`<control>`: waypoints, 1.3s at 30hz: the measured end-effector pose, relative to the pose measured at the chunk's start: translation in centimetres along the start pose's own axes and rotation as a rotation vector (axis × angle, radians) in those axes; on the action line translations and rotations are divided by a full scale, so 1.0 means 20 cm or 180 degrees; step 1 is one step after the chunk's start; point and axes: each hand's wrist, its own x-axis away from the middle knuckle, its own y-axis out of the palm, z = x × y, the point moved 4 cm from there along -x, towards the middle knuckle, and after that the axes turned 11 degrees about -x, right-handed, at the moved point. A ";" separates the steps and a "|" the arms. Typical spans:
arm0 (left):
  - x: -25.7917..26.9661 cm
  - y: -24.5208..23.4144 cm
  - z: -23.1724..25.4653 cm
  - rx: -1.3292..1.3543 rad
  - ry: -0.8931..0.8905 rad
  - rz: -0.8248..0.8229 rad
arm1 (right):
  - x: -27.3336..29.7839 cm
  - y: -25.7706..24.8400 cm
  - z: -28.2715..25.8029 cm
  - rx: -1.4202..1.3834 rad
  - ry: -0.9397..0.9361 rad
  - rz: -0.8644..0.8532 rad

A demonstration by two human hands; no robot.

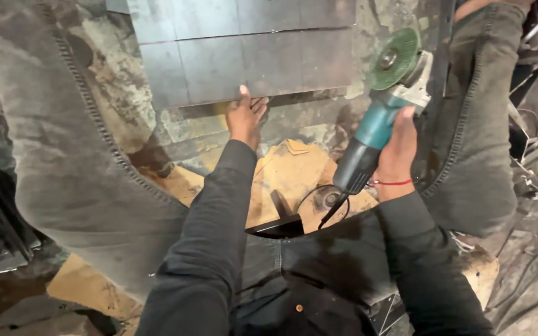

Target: The person uses an angle grinder to cut a rectangular metal sheet placed on the floor. They hold the sheet with one hand and operate the grinder with the other, creating sparks as the blade cuts through the metal. The person pauses to reposition the sheet and then resumes cutting along a marked line.

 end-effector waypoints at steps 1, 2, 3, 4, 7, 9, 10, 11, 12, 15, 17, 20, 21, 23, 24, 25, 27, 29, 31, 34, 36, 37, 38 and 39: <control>0.02 0.01 0.01 -0.0004 -0.0008 -0.0016 | 0.01 0.02 -0.02 0.0002 -0.0011 0.0015; 0.02 0.01 0.03 -0.0062 -0.0019 0.0052 | 0.02 0.06 -0.04 -0.0038 0.0038 0.0002; 0.02 0.01 0.05 -0.0119 -0.0030 0.0121 | 0.02 0.09 -0.05 -0.0077 0.0086 -0.0010; 0.03 0.01 0.05 -0.0133 -0.0037 0.0115 | 0.03 0.10 -0.05 -0.0085 0.0086 0.0004; 0.07 0.01 0.03 -0.0278 -0.0067 0.0168 | 0.04 0.09 -0.06 -0.0050 0.0122 0.0133; 0.05 0.02 0.07 -0.0216 0.0010 0.0162 | 0.01 0.08 -0.05 -0.0179 0.0082 0.0026; 0.08 0.02 0.08 -0.0231 -0.0010 0.0170 | 0.01 0.07 -0.05 -0.0182 0.0100 0.0046; 0.11 0.01 0.09 -0.0257 -0.0051 0.0234 | 0.02 0.06 -0.05 -0.0070 0.0064 -0.0007; 0.12 0.02 0.11 -0.0268 -0.0060 0.0284 | 0.01 0.06 -0.06 0.0041 0.0001 -0.0084; 0.13 0.01 0.13 -0.0262 -0.0036 0.0335 | 0.01 0.12 -0.08 -0.0098 0.0060 -0.0115; 0.15 -0.02 0.12 -0.0358 -0.0037 0.0308 | 0.02 0.12 -0.08 -0.0082 0.0080 -0.0133; 0.14 -0.02 0.08 -0.0387 -0.0103 0.0263 | 0.01 0.13 -0.08 0.0016 0.0068 -0.0169; 0.13 -0.02 0.08 -0.0350 -0.0176 0.0265 | 0.01 0.14 -0.08 0.0075 0.0060 -0.0174; 0.14 -0.03 0.06 -0.0356 -0.0171 0.0242 | 0.00 0.07 -0.04 0.0267 -0.0058 -0.0106; 0.14 -0.04 0.05 -0.0364 -0.0145 0.0225 | 0.00 0.04 -0.02 0.0446 -0.0182 -0.0055; 0.13 -0.05 0.05 -0.0358 -0.0143 0.0232 | -0.01 -0.01 0.02 0.0448 -0.0178 -0.0064; 0.10 -0.06 0.03 -0.0350 -0.0193 0.0249 | -0.03 -0.13 0.08 0.0811 -0.0360 0.0149; 0.13 -0.04 0.06 -0.0341 -0.0215 0.0306 | -0.02 0.02 0.00 0.0779 -0.0328 0.0133; 0.13 -0.03 0.06 -0.0340 -0.0259 0.0360 | -0.01 0.09 -0.06 0.0755 -0.0286 0.0138; 0.11 -0.05 0.04 -0.0409 -0.0212 0.0439 | -0.01 0.03 0.00 0.0562 -0.0007 0.0095; 0.09 -0.06 0.04 -0.0293 0.0007 0.0364 | -0.03 -0.10 0.06 0.1077 -0.0366 0.0167; 0.11 -0.05 0.05 -0.0295 -0.0002 0.0357 | -0.03 -0.10 0.06 0.1082 -0.0367 0.0177; 0.12 -0.04 0.08 -0.0346 -0.0018 0.0413 | -0.03 -0.10 0.06 0.1098 -0.0311 0.0172; 0.14 -0.04 0.11 -0.0398 -0.0034 0.0469 | -0.03 -0.10 0.07 0.1113 -0.0255 0.0167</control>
